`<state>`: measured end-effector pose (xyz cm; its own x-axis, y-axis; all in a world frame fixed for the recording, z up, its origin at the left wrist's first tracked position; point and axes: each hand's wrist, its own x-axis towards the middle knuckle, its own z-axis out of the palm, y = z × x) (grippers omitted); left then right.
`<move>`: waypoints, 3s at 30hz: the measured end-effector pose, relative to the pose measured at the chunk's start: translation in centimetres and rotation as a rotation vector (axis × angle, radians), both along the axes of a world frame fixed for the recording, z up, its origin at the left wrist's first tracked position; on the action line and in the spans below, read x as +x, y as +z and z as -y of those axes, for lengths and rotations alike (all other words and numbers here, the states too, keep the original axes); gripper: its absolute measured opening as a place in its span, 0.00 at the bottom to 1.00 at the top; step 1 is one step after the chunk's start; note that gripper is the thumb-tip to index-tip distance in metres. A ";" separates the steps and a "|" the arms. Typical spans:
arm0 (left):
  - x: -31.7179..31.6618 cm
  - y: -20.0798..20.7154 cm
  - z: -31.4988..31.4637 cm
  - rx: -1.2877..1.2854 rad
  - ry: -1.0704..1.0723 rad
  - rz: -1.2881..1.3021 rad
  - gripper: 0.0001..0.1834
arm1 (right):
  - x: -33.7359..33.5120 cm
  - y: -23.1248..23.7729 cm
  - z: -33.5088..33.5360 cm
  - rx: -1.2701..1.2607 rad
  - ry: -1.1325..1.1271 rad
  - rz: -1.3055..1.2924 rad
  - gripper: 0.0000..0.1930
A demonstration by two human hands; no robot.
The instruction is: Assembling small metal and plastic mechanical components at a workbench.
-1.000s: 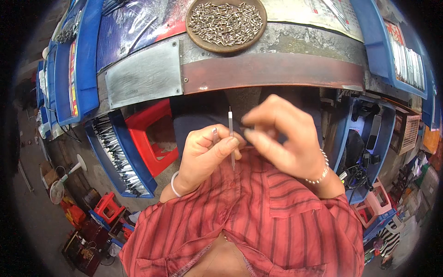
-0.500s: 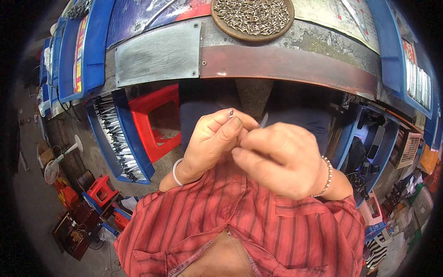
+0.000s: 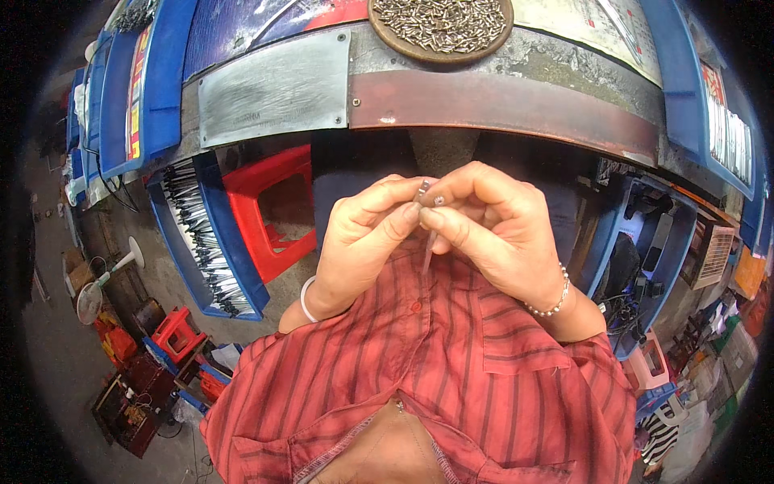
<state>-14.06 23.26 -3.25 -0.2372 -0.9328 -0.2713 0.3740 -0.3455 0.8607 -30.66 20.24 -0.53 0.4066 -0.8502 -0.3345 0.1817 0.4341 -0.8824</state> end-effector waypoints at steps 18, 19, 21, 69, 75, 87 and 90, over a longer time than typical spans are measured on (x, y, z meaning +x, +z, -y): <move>0.1 0.1 -0.5 -0.038 -0.056 0.114 0.06 | 0.3 -0.8 0.4 -0.636 -0.056 -0.408 0.06; 0.2 0.2 -0.5 -0.016 -0.107 0.125 0.07 | 0.3 -0.9 0.4 -0.645 -0.058 -0.410 0.06; 0.2 0.4 -0.4 -0.033 -0.122 0.163 0.06 | 0.3 -0.9 0.4 -0.638 -0.059 -0.407 0.06; 2.2 1.6 2.1 0.328 -0.154 -0.314 0.21 | 2.4 -2.3 2.3 0.089 -0.044 0.033 0.06; 1.3 2.0 0.7 0.410 -0.058 -0.577 0.20 | 3.0 0.5 2.0 -0.047 0.078 -0.024 0.07; 1.6 2.8 -1.6 0.296 -0.187 -0.640 0.18 | 1.2 15.0 0.3 -1.056 0.644 0.100 0.15; 1.4 2.9 -1.8 0.288 -0.201 -0.605 0.18 | 3.0 15.0 0.5 -1.088 0.723 0.207 0.14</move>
<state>-12.69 25.09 -0.33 -0.5848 -0.7661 -0.2668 0.6639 -0.6409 0.3853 -27.71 19.72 14.51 0.8396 -0.2150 0.4988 0.3824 -0.4182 -0.8239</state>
